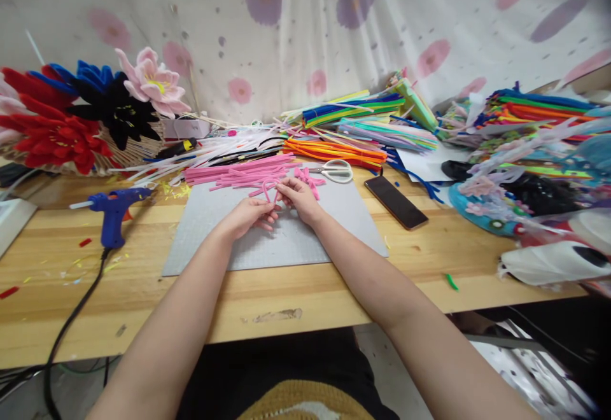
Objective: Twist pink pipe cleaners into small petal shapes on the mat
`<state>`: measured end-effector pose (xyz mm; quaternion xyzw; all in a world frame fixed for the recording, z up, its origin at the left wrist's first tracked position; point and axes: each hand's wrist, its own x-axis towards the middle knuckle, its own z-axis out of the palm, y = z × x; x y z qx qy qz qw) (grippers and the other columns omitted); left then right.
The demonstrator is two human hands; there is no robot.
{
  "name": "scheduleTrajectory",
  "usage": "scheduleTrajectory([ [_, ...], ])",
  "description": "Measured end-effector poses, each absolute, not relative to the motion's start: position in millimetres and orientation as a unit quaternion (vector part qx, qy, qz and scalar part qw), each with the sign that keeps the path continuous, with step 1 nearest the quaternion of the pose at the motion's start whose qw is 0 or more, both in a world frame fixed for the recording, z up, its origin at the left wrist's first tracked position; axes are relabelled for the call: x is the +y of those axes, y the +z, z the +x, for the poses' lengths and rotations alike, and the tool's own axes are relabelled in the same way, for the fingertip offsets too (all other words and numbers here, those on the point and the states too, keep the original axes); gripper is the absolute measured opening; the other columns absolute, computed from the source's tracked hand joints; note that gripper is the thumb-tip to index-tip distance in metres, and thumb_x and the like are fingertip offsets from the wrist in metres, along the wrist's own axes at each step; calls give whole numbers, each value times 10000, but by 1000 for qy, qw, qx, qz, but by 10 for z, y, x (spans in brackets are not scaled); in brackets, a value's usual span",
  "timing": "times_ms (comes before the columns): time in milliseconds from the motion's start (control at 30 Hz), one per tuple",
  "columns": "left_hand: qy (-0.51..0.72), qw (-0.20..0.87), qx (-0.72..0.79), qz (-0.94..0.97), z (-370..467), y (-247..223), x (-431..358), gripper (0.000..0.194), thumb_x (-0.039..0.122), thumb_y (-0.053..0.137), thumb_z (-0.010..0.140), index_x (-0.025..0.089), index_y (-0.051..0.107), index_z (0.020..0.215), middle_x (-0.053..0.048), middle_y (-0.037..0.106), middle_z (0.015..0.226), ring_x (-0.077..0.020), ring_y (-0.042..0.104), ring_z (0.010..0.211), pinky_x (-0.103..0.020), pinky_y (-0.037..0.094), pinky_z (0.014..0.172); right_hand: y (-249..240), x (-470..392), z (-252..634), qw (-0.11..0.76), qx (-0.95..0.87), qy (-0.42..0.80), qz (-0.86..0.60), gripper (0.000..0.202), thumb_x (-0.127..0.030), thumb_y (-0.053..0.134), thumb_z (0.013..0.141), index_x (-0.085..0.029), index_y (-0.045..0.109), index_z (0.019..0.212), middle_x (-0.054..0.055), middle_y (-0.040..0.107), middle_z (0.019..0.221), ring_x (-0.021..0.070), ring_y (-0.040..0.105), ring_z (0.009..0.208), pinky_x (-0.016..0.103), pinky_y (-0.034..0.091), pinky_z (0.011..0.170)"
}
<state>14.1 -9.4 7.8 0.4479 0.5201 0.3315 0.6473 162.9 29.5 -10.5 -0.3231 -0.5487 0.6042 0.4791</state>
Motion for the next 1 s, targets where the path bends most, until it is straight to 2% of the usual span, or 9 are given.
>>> scheduleTrajectory([
  [200, 339, 629, 525, 463, 171, 83, -103, 120, 199, 631, 767, 92, 654, 720, -6, 554, 579, -65, 490, 484, -215, 513, 461, -109, 312, 1654, 472, -528, 628, -324, 298, -425, 659, 672, -180, 499, 730, -43, 593, 593, 33, 391, 428, 168, 255, 407],
  [333, 352, 677, 492, 419, 169, 125, -113, 132, 178, 594, 793, 106, 617, 685, 45, 443, 513, -29, 377, 418, -171, 473, 437, -75, 337, 1700, 457, -465, 692, -311, 218, -338, 660, 683, -179, 529, 754, -55, 550, 585, 32, 385, 429, 155, 260, 400],
  [467, 327, 762, 431, 357, 178, 175, -134, 159, 162, 555, 821, 109, 580, 673, 68, 350, 497, -10, 290, 384, -113, 378, 378, -10, 328, 1739, 420, -416, 766, -252, 238, -310, 610, 758, -206, 596, 972, -5, 644, 890, 29, 435, 499, 149, 356, 434],
  [533, 306, 790, 403, 345, 188, 185, -142, 174, 162, 552, 824, 110, 563, 658, 74, 313, 496, -8, 270, 377, -102, 346, 362, 3, 322, 1746, 382, -409, 798, -225, 235, -315, 582, 799, -204, 612, 1005, 18, 655, 967, 27, 427, 501, 146, 384, 442],
  [633, 282, 812, 381, 341, 198, 186, -150, 175, 149, 550, 823, 109, 552, 653, 77, 296, 506, -4, 261, 375, -89, 325, 353, -12, 331, 1742, 370, -397, 810, -219, 178, -273, 562, 832, -174, 643, 955, 33, 670, 938, 27, 422, 499, 132, 403, 446],
  [800, 280, 797, 402, 355, 209, 181, -157, 136, 137, 557, 819, 102, 591, 692, 67, 347, 518, -5, 282, 381, -95, 357, 370, -51, 372, 1720, 415, -359, 793, -263, 98, -183, 569, 830, -156, 654, 868, 19, 666, 784, 39, 492, 549, 117, 427, 479],
  [1000, 290, 754, 435, 397, 216, 118, -136, 106, 158, 609, 787, 97, 641, 706, 46, 427, 521, -17, 340, 411, -137, 430, 430, -15, 378, 1695, 434, -295, 801, -288, 38, -135, 599, 805, -131, 624, 777, -11, 615, 669, 3, 396, 438, 89, 354, 398],
])
